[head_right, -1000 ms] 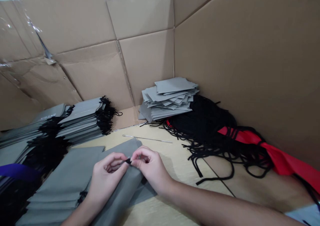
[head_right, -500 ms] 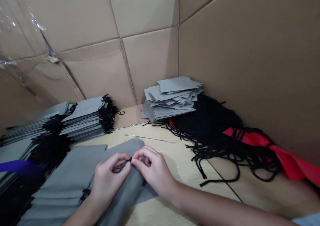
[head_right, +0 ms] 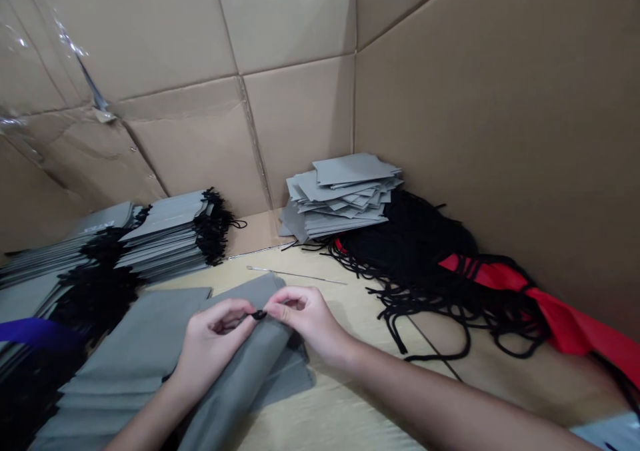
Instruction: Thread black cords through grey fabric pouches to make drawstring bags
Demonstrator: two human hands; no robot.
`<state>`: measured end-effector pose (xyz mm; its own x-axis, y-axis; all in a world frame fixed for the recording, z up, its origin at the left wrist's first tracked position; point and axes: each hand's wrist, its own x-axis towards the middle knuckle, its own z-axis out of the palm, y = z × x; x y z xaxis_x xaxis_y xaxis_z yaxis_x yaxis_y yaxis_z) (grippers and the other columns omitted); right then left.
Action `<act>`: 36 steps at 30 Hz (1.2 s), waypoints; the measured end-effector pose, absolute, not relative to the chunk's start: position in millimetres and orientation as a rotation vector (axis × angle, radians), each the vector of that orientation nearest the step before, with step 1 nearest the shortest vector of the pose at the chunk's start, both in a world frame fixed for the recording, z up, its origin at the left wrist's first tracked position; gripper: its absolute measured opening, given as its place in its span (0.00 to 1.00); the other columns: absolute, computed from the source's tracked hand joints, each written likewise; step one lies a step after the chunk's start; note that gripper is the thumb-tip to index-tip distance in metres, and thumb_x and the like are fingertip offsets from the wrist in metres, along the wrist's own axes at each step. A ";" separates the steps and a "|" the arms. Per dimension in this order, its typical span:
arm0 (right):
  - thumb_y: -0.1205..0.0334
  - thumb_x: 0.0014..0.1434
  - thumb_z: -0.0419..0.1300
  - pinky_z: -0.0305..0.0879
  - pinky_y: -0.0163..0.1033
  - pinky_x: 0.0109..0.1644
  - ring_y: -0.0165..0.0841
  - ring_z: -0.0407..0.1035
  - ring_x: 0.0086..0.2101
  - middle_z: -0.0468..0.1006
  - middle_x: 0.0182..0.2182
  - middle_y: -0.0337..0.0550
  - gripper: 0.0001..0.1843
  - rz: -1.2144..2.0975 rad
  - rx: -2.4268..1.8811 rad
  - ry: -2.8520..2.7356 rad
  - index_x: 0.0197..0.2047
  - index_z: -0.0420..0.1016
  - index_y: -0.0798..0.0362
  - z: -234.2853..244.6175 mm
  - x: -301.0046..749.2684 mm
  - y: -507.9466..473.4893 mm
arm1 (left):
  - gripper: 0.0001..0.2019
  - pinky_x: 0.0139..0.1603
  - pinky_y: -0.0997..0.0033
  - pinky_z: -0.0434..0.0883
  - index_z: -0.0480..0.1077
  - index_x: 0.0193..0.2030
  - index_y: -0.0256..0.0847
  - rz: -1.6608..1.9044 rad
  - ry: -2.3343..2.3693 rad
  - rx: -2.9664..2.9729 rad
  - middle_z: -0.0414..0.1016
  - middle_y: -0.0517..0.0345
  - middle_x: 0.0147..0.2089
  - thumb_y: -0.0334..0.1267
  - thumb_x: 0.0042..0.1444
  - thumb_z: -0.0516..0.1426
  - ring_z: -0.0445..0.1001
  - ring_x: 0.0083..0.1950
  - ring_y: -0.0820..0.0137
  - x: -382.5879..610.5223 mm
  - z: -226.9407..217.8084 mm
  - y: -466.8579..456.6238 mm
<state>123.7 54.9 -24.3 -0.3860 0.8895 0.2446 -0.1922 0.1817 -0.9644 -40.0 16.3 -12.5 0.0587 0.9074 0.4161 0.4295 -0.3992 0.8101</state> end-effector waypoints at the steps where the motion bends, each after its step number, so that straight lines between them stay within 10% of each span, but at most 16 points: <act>1: 0.52 0.47 0.64 0.55 0.33 0.28 0.27 0.60 0.24 0.69 0.22 0.37 0.15 1.428 -0.708 -1.448 0.26 0.73 0.56 -22.9 123.8 55.4 | 0.04 0.22 0.79 0.63 0.73 0.29 0.38 1.320 1.337 1.895 0.72 0.60 0.22 0.33 0.48 0.57 0.66 0.20 0.75 -40.3 -12.6 15.8; 20: 0.66 0.47 0.64 0.58 0.35 0.36 0.31 0.65 0.31 0.72 0.28 0.39 0.02 1.322 -0.623 -1.766 0.25 0.76 0.54 -10.3 134.6 56.4 | 0.05 0.24 0.80 0.66 0.68 0.26 0.38 1.096 1.230 1.877 0.76 0.57 0.25 0.35 0.49 0.57 0.72 0.24 0.74 -43.1 -10.9 16.3; 36: 0.38 0.51 0.54 0.48 0.31 0.28 0.26 0.51 0.26 0.59 0.28 0.35 0.24 1.641 -0.444 -1.861 0.32 0.61 0.53 -23.0 133.2 56.2 | 0.04 0.25 0.81 0.66 0.72 0.33 0.38 1.126 1.112 2.277 0.76 0.60 0.27 0.30 0.53 0.55 0.70 0.24 0.76 -40.7 -7.2 10.4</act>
<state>133.2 56.2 -23.0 -0.7572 0.6144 0.2218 -0.1430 0.1753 -0.9741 -40.7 10.4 -7.2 0.3703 0.7829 0.5000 0.4900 -0.6219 0.6109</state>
